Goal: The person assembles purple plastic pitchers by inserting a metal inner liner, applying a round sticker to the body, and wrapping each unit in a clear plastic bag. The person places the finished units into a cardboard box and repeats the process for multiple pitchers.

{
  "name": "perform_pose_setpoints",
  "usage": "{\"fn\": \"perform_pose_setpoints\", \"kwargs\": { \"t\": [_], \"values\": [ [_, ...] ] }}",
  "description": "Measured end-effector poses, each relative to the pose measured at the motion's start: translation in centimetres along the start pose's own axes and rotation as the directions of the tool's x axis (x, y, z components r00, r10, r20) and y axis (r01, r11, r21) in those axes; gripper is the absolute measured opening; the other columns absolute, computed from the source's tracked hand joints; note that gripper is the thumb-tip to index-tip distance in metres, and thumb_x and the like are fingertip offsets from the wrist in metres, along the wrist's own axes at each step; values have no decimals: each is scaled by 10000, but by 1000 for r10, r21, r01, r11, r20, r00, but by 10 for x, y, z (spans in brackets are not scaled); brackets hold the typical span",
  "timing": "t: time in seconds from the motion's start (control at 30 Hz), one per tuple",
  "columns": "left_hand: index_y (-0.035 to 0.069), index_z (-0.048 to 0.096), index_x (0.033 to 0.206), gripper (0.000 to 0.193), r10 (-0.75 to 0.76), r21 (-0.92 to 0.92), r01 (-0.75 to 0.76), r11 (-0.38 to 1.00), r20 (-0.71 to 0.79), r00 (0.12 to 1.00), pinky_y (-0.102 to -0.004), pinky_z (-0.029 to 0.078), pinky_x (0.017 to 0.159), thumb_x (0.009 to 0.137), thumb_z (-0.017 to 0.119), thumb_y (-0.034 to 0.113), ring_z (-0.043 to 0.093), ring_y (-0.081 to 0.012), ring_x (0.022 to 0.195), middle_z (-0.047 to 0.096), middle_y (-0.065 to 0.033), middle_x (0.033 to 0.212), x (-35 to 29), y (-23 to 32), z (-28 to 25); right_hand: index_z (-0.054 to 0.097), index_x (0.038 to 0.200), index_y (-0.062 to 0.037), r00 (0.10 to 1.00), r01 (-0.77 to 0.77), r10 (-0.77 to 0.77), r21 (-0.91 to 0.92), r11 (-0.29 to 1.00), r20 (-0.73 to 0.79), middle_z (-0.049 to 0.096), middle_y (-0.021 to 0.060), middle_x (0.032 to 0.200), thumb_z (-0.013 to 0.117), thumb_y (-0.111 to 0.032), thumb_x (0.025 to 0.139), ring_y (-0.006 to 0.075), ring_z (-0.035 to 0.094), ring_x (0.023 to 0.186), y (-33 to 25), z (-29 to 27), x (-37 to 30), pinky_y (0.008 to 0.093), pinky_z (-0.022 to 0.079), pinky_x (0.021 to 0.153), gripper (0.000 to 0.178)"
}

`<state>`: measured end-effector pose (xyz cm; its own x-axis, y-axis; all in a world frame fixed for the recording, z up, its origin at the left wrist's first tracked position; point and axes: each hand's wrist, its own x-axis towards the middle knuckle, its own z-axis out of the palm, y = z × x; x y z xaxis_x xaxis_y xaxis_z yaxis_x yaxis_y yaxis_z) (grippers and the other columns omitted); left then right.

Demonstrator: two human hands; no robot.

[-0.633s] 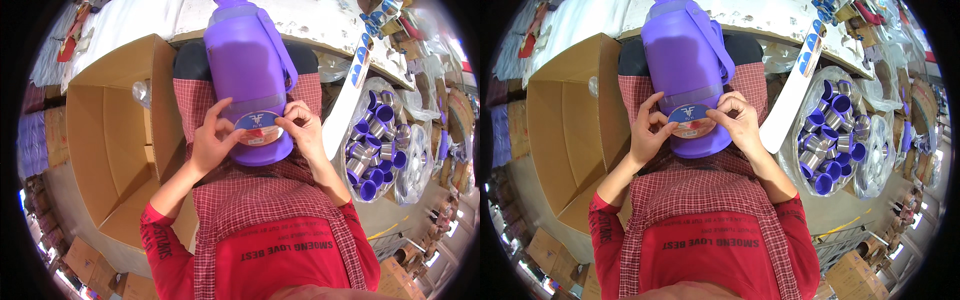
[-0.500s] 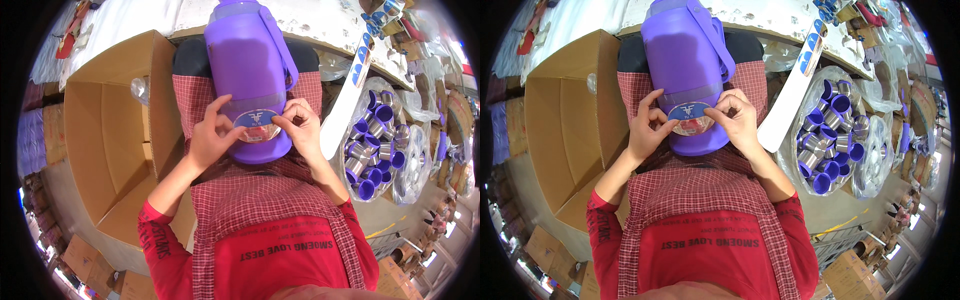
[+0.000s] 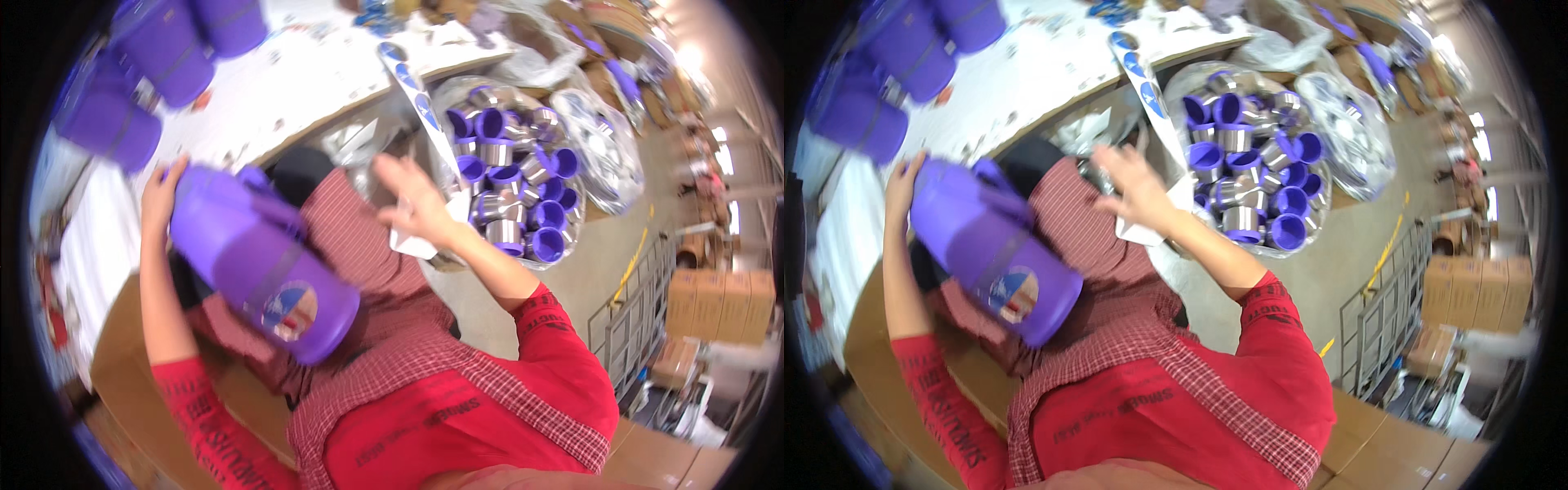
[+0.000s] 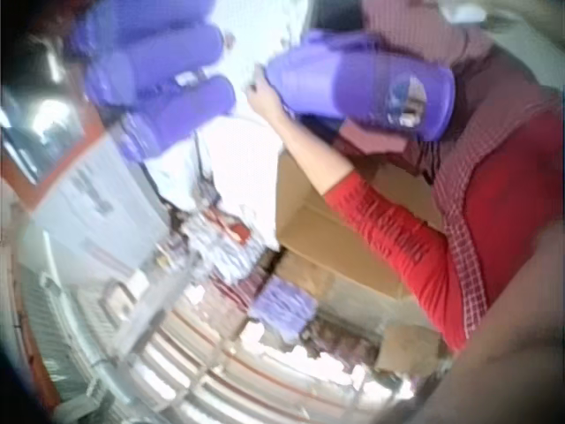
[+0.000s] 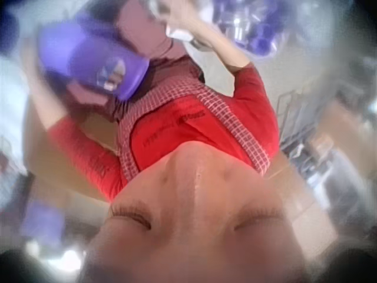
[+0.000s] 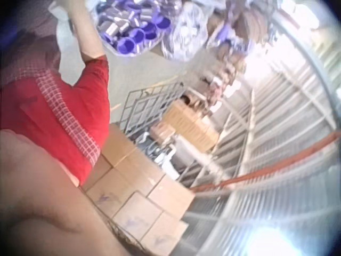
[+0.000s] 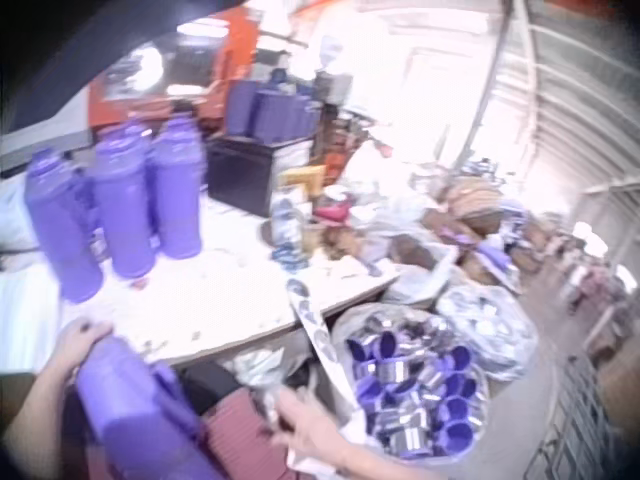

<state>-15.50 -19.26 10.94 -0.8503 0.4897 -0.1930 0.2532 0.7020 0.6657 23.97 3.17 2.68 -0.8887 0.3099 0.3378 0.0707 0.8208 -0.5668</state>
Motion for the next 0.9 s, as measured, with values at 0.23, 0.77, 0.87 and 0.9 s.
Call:
{"fn": "perform_pose_setpoints", "kwargs": {
  "t": [0.23, 0.77, 0.87, 0.9],
  "values": [
    [14, 512, 1313, 573, 403, -862, -131, 489, 90, 911, -341, 449, 1015, 952, 542, 458, 595, -234, 1136, 563, -143, 1324, -38, -28, -7, 625, 1204, -24, 544, -777, 518, -162, 608, -660, 697, 171, 1087, 728, -297, 829, 301, 676, 1011, 242, -138, -18, 373, 516, 891, 475],
    [67, 292, 1509, 802, 575, -913, -7, 408, 251, 779, -387, 347, 1106, 925, 464, 589, 442, -269, 1308, 405, -217, 1479, -35, 29, 23, 593, 1323, -192, 908, -16, 12, -6, 1000, -420, 353, 183, 1525, 607, 138, 697, 332, 589, 1191, 35, -94, 170, 338, 491, 956, 708],
    [99, 201, 1544, 836, 469, -915, -2, 404, 205, 859, -464, 296, 1136, 938, 402, 639, 333, -291, 1395, 348, -189, 1525, -29, 39, 26, 571, 1341, -260, 888, 252, -257, -65, 966, -381, 271, 203, 1553, 626, 136, 679, 385, 508, 1268, -61, -13, 245, 380, 507, 956, 773],
    [114, 182, 1550, 837, 355, -907, 46, 419, 210, 911, -484, 286, 1137, 942, 379, 654, 307, -287, 1409, 344, -180, 1529, -30, 41, 24, 579, 1331, -271, 894, 305, -286, 0, 952, -344, 278, 207, 1548, 629, 128, 681, 395, 482, 1290, -83, 3, 253, 395, 510, 956, 764]
  ]
}}
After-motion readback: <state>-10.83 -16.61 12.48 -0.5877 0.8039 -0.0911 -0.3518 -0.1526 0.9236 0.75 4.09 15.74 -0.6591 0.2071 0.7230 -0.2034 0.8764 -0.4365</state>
